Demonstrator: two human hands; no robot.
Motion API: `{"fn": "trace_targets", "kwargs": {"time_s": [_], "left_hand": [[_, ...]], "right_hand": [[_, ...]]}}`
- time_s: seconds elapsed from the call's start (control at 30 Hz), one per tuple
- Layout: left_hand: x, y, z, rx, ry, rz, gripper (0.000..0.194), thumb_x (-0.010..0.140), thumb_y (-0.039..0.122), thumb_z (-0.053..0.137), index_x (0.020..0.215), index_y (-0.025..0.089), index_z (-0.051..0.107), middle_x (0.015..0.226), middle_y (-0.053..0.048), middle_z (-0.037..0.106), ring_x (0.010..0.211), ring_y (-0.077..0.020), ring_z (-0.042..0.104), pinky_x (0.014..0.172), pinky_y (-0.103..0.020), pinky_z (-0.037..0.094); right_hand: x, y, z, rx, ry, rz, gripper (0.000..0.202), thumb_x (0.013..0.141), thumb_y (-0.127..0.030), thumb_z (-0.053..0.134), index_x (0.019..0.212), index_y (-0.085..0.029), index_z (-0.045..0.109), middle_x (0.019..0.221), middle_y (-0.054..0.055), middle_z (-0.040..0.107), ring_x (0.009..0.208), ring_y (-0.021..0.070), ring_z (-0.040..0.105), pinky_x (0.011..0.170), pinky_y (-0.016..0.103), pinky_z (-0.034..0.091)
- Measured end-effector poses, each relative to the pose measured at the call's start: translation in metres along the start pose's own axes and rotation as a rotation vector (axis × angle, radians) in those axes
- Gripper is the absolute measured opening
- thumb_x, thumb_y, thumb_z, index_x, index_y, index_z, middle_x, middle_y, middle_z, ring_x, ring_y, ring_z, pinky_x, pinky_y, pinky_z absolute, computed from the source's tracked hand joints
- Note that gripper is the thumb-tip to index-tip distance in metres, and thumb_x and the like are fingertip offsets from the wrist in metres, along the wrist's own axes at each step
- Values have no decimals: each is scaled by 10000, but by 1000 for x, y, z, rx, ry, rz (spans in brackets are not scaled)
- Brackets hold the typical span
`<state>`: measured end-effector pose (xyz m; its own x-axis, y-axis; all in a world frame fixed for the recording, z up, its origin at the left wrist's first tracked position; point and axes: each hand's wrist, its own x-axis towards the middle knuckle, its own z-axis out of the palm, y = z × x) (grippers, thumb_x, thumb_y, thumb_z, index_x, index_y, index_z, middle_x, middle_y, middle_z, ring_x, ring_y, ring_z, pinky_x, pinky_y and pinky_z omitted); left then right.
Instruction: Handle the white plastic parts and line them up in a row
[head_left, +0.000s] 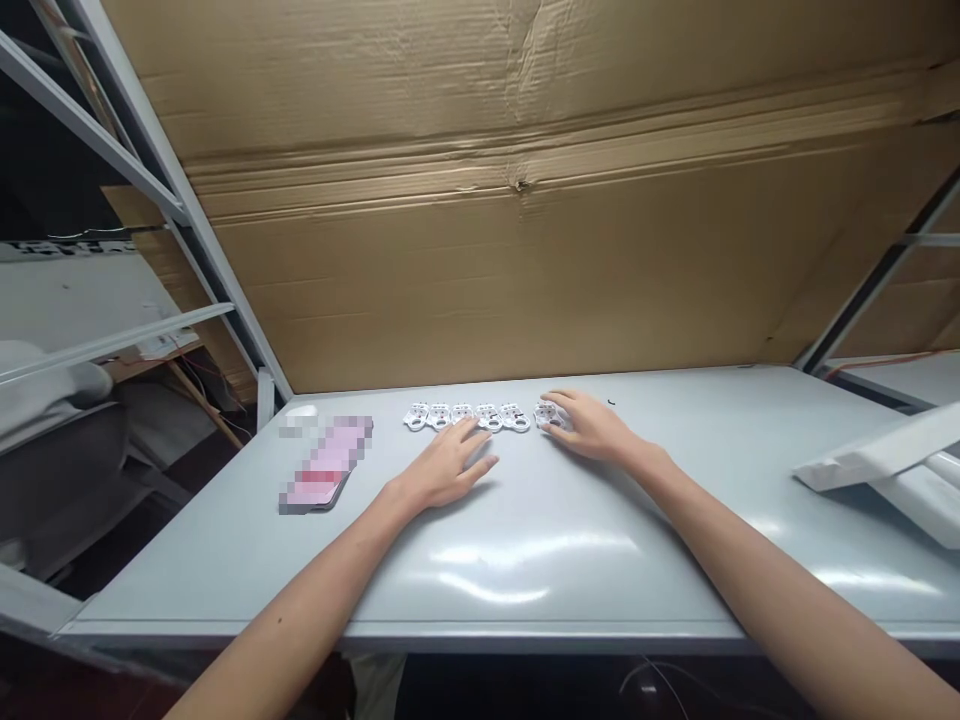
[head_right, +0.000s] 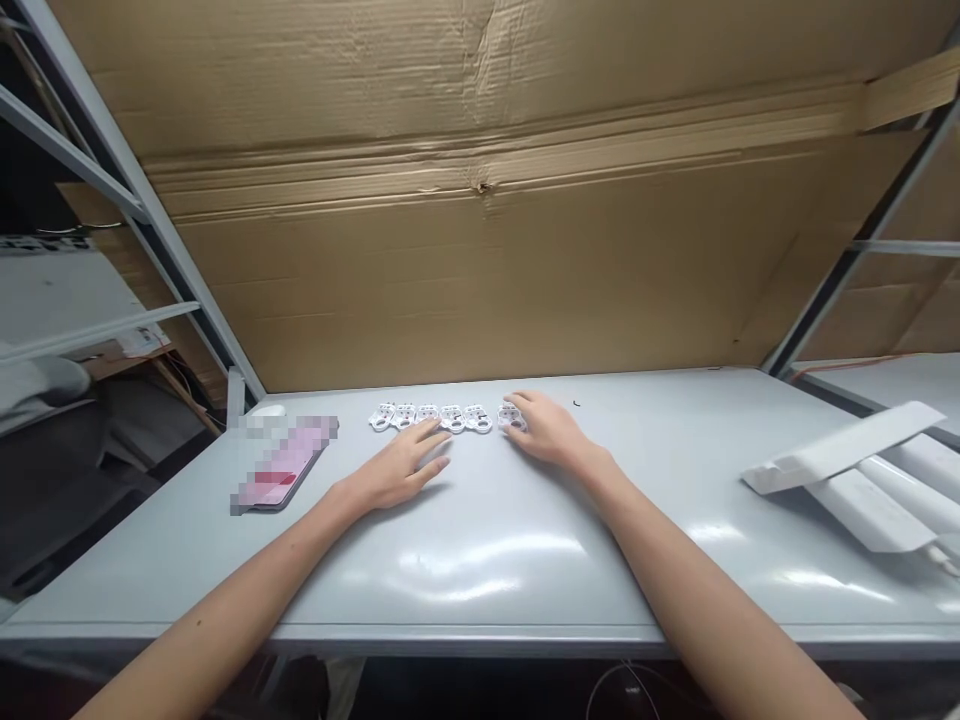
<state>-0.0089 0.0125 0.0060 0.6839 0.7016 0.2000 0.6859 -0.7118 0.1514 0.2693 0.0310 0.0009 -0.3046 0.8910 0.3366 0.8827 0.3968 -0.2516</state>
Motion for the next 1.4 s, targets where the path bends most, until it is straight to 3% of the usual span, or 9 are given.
{"fn": "trace_targets", "kwargs": {"time_s": [0.17, 0.33, 0.57, 0.7, 0.77, 0.87, 1.0, 1.13, 1.4], "left_hand": [[0, -1, 1, -5, 15, -25, 485, 1020, 502, 319, 1342, 221, 549, 1522, -99, 403, 1427, -290, 332, 1164, -461, 307], [0, -2, 1, -11, 34, -27, 516, 1029, 489, 303, 1341, 165, 555, 1509, -151, 408, 1414, -302, 347, 1165, -471, 299], [0, -5, 3, 8, 57, -69, 516, 1027, 508, 299, 1351, 185, 536, 1516, -132, 408, 1429, -293, 326, 1166, -491, 296], [0, -5, 3, -11, 61, -62, 525, 1029, 498, 298, 1338, 152, 544, 1508, -162, 412, 1427, -306, 330, 1160, -508, 301], [0, -4, 3, -7, 62, -62, 517, 1028, 494, 303, 1340, 158, 541, 1510, -159, 410, 1427, -306, 331, 1163, -505, 300], [0, -2, 1, 7, 58, -64, 508, 1023, 492, 328, 1347, 162, 538, 1520, -158, 392, 1428, -308, 330, 1161, -488, 311], [0, -1, 1, -1, 65, -42, 487, 1012, 480, 374, 1326, 157, 558, 1500, -163, 415, 1415, -317, 351, 1157, -473, 326], [0, -1, 1, 7, 69, -18, 452, 1014, 463, 376, 1304, 176, 572, 1473, -148, 450, 1398, -308, 375, 1148, -472, 338], [-1, 2, -2, 34, 66, -15, 453, 1019, 453, 367, 1300, 165, 574, 1483, -157, 438, 1398, -311, 372, 1140, -479, 341]], "right_hand": [[-2, 8, 5, 46, -98, -1, 397, 961, -332, 419, 1318, -211, 542, 1331, 127, 596, 1181, 281, 580, 938, 411, 490], [-1, -4, -5, 84, 25, -6, 429, 935, -346, 498, 1343, -215, 530, 1339, 127, 599, 1203, 297, 569, 970, 436, 478], [-11, -52, -6, 216, -78, -297, 463, 902, -424, 577, 1319, -223, 586, 1250, 120, 663, 1099, 276, 633, 934, 416, 505], [-11, -54, -8, 259, -167, -380, 463, 870, -455, 621, 1284, -248, 614, 1256, 99, 667, 1112, 273, 631, 923, 395, 514], [-8, -42, -14, 271, -112, -297, 427, 893, -466, 577, 1264, -261, 625, 1299, 81, 648, 1167, 270, 608, 969, 395, 492], [-5, -16, -27, 204, 50, 22, 361, 932, -409, 476, 1201, -241, 648, 1266, 87, 666, 1156, 288, 611, 966, 435, 479], [-6, 11, -40, 106, -71, 356, 288, 889, -339, 468, 1027, -212, 686, 1038, 98, 737, 943, 283, 679, 747, 369, 520], [-11, 21, -41, 79, -202, 423, 186, 798, -338, 557, 816, -220, 700, 980, 109, 736, 801, 264, 680, 592, 326, 484], [-10, 17, -34, 94, -244, 434, 113, 754, -231, 562, 799, -227, 666, 960, 92, 716, 791, 262, 658, 616, 346, 475]]}}
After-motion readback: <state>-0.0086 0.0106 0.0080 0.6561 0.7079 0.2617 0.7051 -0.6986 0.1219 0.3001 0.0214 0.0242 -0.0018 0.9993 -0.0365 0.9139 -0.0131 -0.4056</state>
